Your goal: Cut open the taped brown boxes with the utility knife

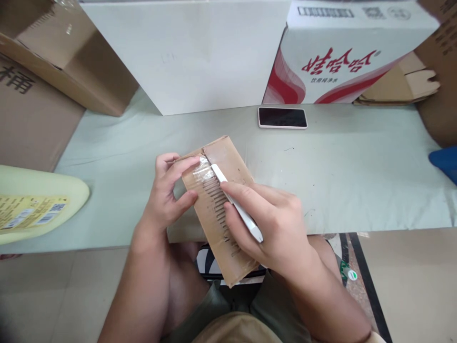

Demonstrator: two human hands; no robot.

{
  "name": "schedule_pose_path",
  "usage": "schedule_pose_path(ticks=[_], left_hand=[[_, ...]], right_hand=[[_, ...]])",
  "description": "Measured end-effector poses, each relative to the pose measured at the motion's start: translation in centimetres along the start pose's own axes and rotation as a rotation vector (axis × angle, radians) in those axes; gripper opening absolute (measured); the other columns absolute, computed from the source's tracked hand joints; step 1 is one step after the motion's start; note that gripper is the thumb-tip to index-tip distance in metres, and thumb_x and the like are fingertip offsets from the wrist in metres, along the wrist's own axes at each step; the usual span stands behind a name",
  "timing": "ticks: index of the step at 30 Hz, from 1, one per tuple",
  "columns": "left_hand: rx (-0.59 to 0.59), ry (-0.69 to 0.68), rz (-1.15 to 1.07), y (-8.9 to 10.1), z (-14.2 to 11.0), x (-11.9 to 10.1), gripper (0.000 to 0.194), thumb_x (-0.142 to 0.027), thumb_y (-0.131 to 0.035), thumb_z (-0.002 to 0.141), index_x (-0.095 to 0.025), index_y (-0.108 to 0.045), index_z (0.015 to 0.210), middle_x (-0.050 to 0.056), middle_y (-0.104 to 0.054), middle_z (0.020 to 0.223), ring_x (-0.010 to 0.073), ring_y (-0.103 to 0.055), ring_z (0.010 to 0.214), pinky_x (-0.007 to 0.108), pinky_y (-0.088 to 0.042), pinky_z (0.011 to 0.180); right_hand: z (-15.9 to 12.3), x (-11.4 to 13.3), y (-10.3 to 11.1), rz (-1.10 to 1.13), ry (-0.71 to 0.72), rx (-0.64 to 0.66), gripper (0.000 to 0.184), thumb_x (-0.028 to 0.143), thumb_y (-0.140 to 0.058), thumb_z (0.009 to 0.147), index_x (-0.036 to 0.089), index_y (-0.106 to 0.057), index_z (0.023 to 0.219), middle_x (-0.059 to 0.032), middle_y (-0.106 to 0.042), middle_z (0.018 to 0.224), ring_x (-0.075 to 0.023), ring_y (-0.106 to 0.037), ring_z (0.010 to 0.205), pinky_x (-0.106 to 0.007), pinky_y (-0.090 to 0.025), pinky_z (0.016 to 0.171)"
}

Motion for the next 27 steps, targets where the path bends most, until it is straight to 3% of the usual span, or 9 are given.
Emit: schedule_pose_path(ticks=[7,12,17,21,24,27], left_hand=[[-0.023,-0.059,-0.047,-0.2,0.1,-0.1,0.063,-0.068,-0.056,0.098,-0.026,-0.063,0.144,0.011,-0.048,0.125,0.0270,-0.049,0.128,0.044,-0.047,0.116],[-0.019,-0.013,-0.035,-0.3,0.2,-0.1,0.068,-0.073,-0.053,0.096,-0.026,-0.063,0.144,0.011,-0.048,0.125,0.0290,-0.048,0.129,0.048,-0.048,0.116],[-0.015,0.003,-0.074,-0.5,0.2,0.1,0.071,-0.074,-0.056,0.094,-0.027,-0.058,0.147,0.012,-0.048,0.129,0.0299,-0.049,0.129,0.050,-0.049,0.115],[-0.061,0.066,-0.148,-0.7,0.1,0.4,0.080,-0.076,-0.060,0.092,-0.028,-0.048,0.154,0.013,-0.051,0.132,0.0292,-0.052,0.129,0.044,-0.057,0.105],[-0.097,0.129,-0.208,-0.8,0.2,0.4,0.067,-0.074,-0.060,0.093,-0.030,-0.057,0.144,0.012,-0.053,0.131,0.0275,-0.057,0.127,0.039,-0.061,0.098],[-0.182,0.159,-0.327,-0.7,0.5,0.4,0.061,-0.075,-0.067,0.088,-0.031,-0.065,0.130,0.010,-0.057,0.124,0.0263,-0.061,0.120,0.040,-0.062,0.095]], right_hand=[[-0.2,0.1,0.0,-0.023,0.023,-0.060,0.020,0.010,-0.065,0.093,0.020,-0.069,0.110,0.0000,-0.074,0.078,-0.0115,-0.063,0.059,-0.026,-0.050,0.056],[-0.1,0.1,-0.1,-0.024,0.005,-0.042,0.022,0.012,-0.063,0.094,0.021,-0.071,0.112,-0.0015,-0.077,0.080,-0.0132,-0.066,0.060,-0.028,-0.053,0.057],[-0.9,0.3,0.5,0.000,-0.028,-0.187,0.023,0.012,-0.068,0.087,0.026,-0.074,0.105,0.0008,-0.071,0.071,-0.0143,-0.061,0.053,-0.030,-0.053,0.053],[-1.9,0.0,1.0,0.021,-0.067,-0.337,0.019,0.019,-0.066,0.089,0.028,-0.077,0.103,-0.0009,-0.068,0.066,-0.0159,-0.058,0.047,-0.032,-0.047,0.044],[-2.6,-0.4,0.8,0.084,-0.098,-0.468,0.024,0.025,-0.064,0.093,0.029,-0.079,0.112,-0.0036,-0.069,0.070,-0.0179,-0.059,0.049,-0.033,-0.041,0.041],[-3.1,-0.8,0.3,0.141,-0.103,-0.486,0.028,0.030,-0.061,0.097,0.029,-0.077,0.120,-0.0057,-0.070,0.073,-0.0191,-0.060,0.052,-0.034,-0.041,0.043]])
Point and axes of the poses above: each hand's wrist, its own z-axis towards the middle knuckle, its own y-axis out of the back of the hand, x = y × z, the point moved 1 cm from there along z, towards the middle knuckle
